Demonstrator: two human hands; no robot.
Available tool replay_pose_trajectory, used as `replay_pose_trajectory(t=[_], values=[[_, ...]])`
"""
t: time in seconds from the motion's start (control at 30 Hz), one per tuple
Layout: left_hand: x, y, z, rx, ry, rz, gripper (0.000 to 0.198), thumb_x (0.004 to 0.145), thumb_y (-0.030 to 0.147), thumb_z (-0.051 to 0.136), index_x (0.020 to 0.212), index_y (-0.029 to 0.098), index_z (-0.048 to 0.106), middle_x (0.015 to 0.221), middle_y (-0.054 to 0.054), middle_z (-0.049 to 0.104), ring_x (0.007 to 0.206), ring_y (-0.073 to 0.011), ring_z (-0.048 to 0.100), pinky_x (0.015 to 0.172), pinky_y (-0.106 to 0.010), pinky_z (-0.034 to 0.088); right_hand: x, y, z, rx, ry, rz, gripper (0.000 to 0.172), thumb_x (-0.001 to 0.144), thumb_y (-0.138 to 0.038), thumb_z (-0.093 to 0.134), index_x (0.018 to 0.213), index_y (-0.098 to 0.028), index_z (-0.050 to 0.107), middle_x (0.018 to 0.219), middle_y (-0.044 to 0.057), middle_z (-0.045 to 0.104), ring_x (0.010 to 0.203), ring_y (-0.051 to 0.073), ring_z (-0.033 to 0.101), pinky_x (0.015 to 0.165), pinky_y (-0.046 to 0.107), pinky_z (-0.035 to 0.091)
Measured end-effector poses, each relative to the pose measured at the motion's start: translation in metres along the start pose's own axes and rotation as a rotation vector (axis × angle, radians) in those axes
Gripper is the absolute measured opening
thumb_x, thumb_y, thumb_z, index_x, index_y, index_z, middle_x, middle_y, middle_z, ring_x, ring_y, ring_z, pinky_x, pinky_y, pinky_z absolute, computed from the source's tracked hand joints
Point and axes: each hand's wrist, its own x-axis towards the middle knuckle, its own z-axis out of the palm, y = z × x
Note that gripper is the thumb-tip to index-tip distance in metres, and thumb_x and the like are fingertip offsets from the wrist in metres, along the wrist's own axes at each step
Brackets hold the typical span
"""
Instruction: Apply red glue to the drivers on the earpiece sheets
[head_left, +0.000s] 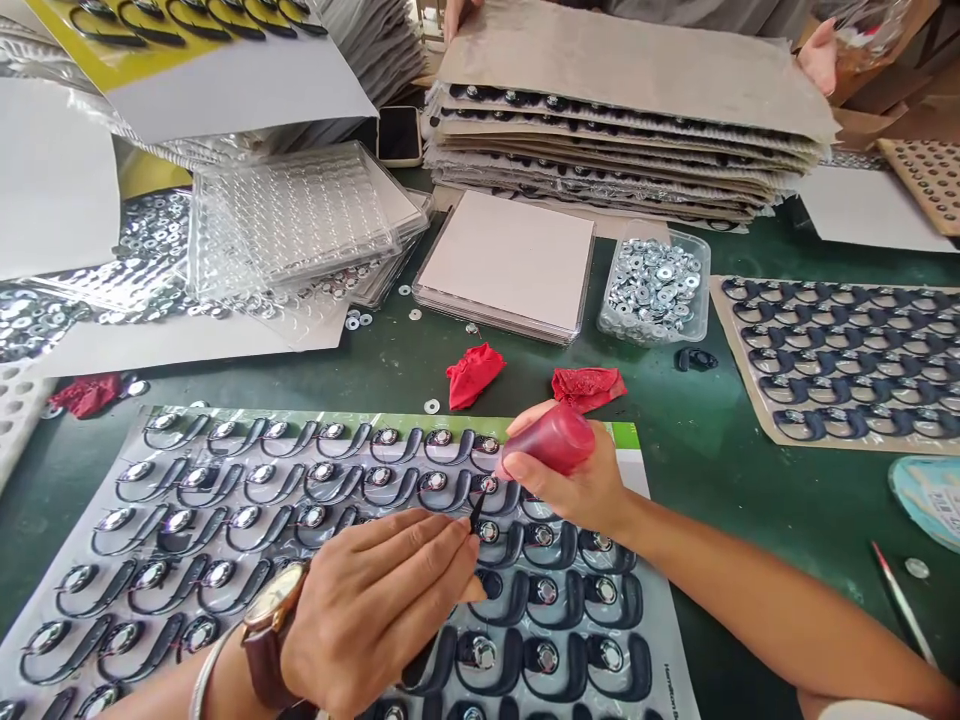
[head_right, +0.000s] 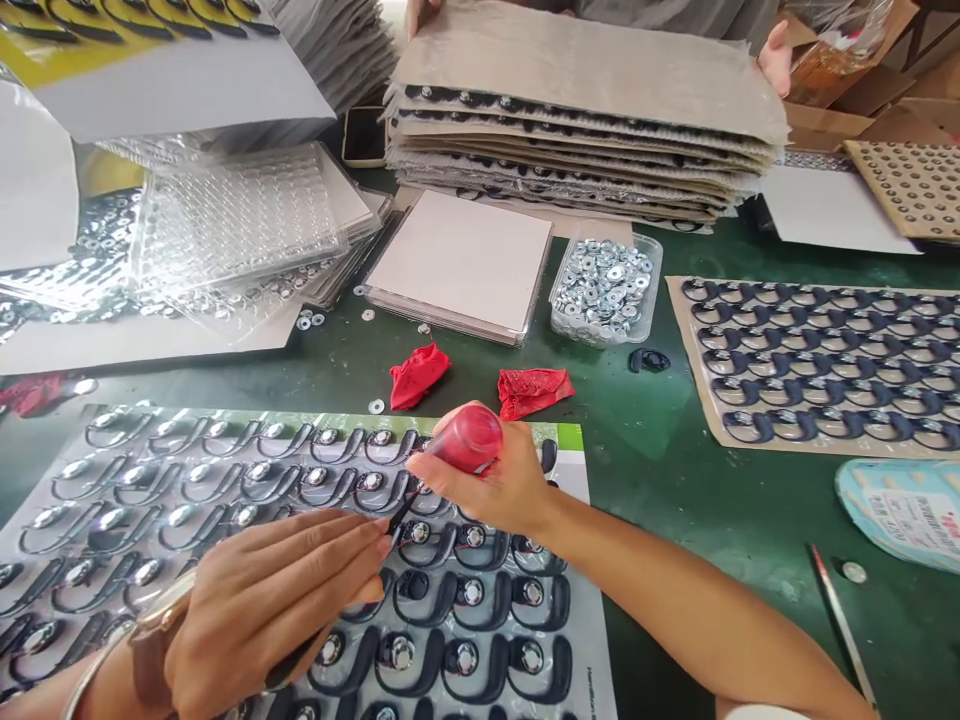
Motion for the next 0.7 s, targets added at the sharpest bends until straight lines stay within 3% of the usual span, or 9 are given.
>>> replay_pose_trajectory(t=[0.27,0.53,0.7], values=[[-0.003,0.011,0.01,0.101,0.048,0.051,0.021,0.088,0.016,0.061,0.103,0.003,0.07,0.107,-0.014,0.073,0.105,-0.0261,0.069,0.093,-0.036,0.06,0.003,0.0,0.001,-0.074,-0.069,-0.007,0.026,0.078,-0.037,0.076,0.089,-0.019,0.06,0.07,0.002,0.07,0.06,0.015,0.065,0.055,0.027,0.054],[-0.005,0.012,0.01,0.119,0.035,0.049,0.022,0.087,0.017,0.064,0.104,0.004,0.07,0.108,-0.013,0.073,0.107,-0.026,0.068,0.094,-0.036,0.06,0.003,-0.002,0.002,-0.144,-0.005,-0.006,0.022,0.079,-0.037,0.074,0.087,-0.021,0.061,0.059,-0.003,0.063,0.048,0.011,0.055,0.05,0.025,0.049],[-0.006,0.011,0.008,0.106,0.012,0.057,0.025,0.087,0.018,0.064,0.106,0.003,0.069,0.108,-0.014,0.072,0.108,-0.0271,0.067,0.094,-0.037,0.06,0.002,-0.002,0.001,-0.065,0.057,-0.013,0.025,0.081,-0.041,0.071,0.089,-0.02,0.06,0.062,0.0,0.066,0.056,0.015,0.063,0.055,0.029,0.054]])
